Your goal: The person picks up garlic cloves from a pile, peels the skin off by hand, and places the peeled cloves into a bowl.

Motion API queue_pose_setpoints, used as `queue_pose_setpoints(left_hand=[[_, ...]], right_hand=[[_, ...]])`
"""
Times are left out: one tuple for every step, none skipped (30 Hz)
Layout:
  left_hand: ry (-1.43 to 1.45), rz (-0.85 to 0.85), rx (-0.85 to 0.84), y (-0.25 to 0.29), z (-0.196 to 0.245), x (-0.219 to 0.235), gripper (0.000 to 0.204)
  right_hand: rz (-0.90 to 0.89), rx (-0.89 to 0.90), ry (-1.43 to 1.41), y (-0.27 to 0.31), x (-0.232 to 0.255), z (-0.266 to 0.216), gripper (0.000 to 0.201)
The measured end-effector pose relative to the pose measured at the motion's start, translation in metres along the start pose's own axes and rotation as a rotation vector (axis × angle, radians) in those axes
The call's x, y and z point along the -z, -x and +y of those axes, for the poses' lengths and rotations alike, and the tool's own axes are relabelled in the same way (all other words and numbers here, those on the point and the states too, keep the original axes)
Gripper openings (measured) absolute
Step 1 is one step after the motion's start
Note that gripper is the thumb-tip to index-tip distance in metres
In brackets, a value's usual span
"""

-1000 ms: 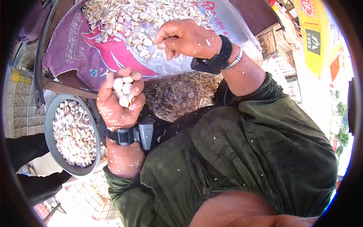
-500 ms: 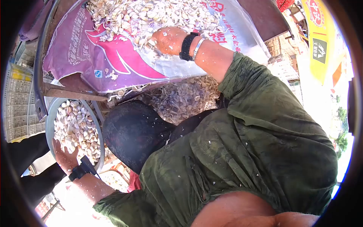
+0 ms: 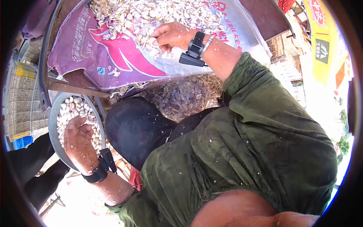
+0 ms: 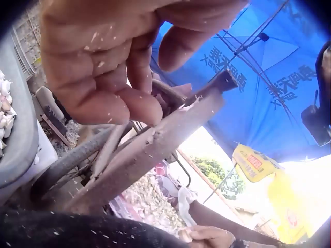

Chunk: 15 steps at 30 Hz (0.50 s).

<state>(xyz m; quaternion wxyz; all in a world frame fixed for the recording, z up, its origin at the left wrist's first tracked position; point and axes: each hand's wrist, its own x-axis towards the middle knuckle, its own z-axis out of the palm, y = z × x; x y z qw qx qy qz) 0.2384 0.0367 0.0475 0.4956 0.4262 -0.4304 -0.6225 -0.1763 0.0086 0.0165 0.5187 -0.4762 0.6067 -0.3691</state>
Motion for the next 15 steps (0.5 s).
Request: queue_pose_setpoints(left_hand=[[-0.018,-0.016,0.038,0.003,0.003,-0.023,0.034],[-0.035,-0.033,0.076,0.005,0.004,-0.044,0.031],[-0.042,-0.097,0.094,0.006,0.003,-0.065,0.029],[-0.049,-0.162,0.114,0.008,0.003,-0.085,0.027],[-0.054,-0.217,0.139,0.010,0.000,-0.102,0.026],[-0.060,-0.272,0.163,0.012,-0.004,-0.116,0.026],[-0.045,-0.312,0.175,0.017,-0.007,-0.129,0.026],[-0.033,-0.352,0.183,0.020,-0.009,-0.140,0.026],[-0.027,-0.372,0.206,0.021,-0.013,-0.146,0.025],[-0.023,-0.385,0.249,0.019,-0.020,-0.151,0.024],[-0.061,-0.337,0.325,0.025,-0.014,-0.162,0.023],[-0.097,-0.287,0.403,0.031,-0.008,-0.172,0.022],[-0.007,-0.376,0.396,0.035,-0.017,-0.170,0.022],[0.087,-0.468,0.392,0.040,-0.021,-0.173,0.021],[-0.044,-0.420,0.440,0.046,-0.020,-0.179,0.021]], right_hand=[[-0.095,0.020,-0.189,0.011,0.001,-0.002,0.028],[-0.096,0.027,-0.191,0.019,0.001,-0.003,0.028],[-0.196,0.071,-0.319,0.026,0.000,-0.003,0.028],[-0.296,0.115,-0.447,0.034,-0.003,-0.003,0.029],[-0.340,0.155,-0.492,0.049,-0.010,-0.014,0.026],[-0.342,0.161,-0.495,0.061,-0.016,-0.022,0.026],[-0.388,0.194,-0.509,0.072,-0.020,-0.027,0.026],[-0.436,0.230,-0.524,0.083,-0.024,-0.036,0.025],[-0.490,0.269,-0.476,0.100,-0.030,-0.051,0.026],[-0.543,0.307,-0.427,0.121,-0.036,-0.071,0.026],[-0.608,0.327,-0.405,0.153,-0.043,-0.097,0.027],[-0.673,0.346,-0.383,0.179,-0.048,-0.119,0.028],[-0.916,0.457,-0.387,0.189,-0.050,-0.128,0.031],[-1.155,0.563,-0.383,0.195,-0.050,-0.133,0.034],[-1.151,0.568,-0.377,0.199,-0.048,-0.134,0.034]])
